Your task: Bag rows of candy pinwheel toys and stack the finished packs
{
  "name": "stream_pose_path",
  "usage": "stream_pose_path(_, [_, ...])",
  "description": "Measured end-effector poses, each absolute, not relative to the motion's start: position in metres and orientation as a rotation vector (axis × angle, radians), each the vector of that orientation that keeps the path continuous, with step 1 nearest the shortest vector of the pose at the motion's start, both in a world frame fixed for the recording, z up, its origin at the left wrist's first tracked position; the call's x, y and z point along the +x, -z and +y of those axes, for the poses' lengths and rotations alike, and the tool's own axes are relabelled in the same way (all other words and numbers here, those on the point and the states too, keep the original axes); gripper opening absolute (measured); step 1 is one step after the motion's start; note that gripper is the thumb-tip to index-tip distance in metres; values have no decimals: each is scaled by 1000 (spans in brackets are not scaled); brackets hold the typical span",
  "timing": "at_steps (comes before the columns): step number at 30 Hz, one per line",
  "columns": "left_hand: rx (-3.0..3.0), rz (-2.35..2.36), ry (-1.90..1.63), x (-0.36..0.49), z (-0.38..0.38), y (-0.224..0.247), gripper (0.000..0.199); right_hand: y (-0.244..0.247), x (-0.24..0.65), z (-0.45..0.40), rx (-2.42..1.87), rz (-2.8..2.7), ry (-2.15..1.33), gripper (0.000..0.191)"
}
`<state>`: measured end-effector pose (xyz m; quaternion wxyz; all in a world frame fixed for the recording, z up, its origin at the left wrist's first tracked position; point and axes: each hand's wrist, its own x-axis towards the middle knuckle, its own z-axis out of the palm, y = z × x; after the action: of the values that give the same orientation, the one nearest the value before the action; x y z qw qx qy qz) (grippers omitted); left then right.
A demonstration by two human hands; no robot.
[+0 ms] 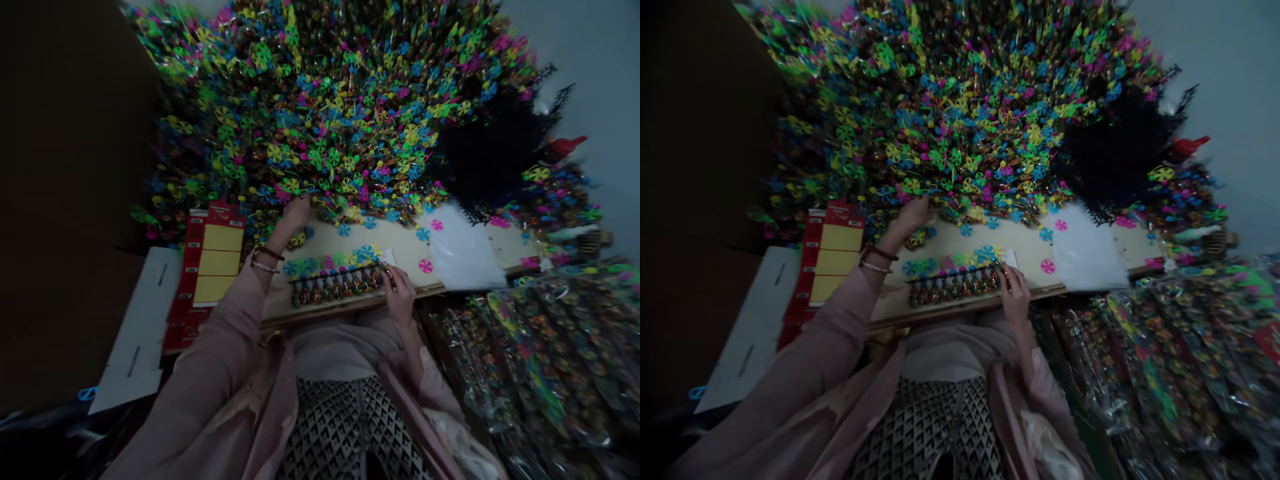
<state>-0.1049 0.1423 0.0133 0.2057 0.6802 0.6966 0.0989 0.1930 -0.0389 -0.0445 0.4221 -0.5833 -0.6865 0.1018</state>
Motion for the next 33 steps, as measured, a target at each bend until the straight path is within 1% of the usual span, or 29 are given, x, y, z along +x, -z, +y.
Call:
stream_pose_path(2, [1866, 1841, -542, -111, 128, -25, 28, 47, 193, -39, -1448, -1693, -212, 28])
stream_pose_path(4, [1700, 1627, -872, -109, 107, -36, 26, 47, 196, -37, -1451, -1614, -145, 27])
stream_pose_path(6, [1430, 1411, -1124, -94, 80, -42, 29, 48, 200, -34, -1455, -1581, -97, 27])
stream_pose_path(8, [1198, 1279, -1258, -70, 51, -42, 35, 52, 202, -33, -1447, -1670, -107, 28])
stream_pose_path(11, [1011, 1238, -1284, -30, 10, -27, 39, 62, 201, -36, -1476, -1834, -119, 29])
stream_pose_path(13, [943, 1287, -1259, -7, -10, -12, 37, 67, 198, -40, -1555, -1877, -86, 31])
stream_pose_path(17, [1011, 1490, -1250, 23, -34, 10, 32, 68, 194, -49, -1703, -1956, -26, 34])
stream_pose_path(22, [1184, 1560, -1259, 46, -44, 19, 28, 64, 197, -47, -1680, -1951, -50, 34])
stream_pose_path(24, [1226, 1565, -1244, 52, -44, 21, 31, 63, 196, -41, -1670, -1928, -79, 34])
stream_pose_path(27, [1328, 1596, -1239, 57, -44, 23, 38, 59, 192, -31, -1729, -1941, -107, 35])
stream_pose_path(33, [1420, 1603, -1245, 67, -42, 25, 36, 48, 185, -22, -1864, -2123, -121, 35])
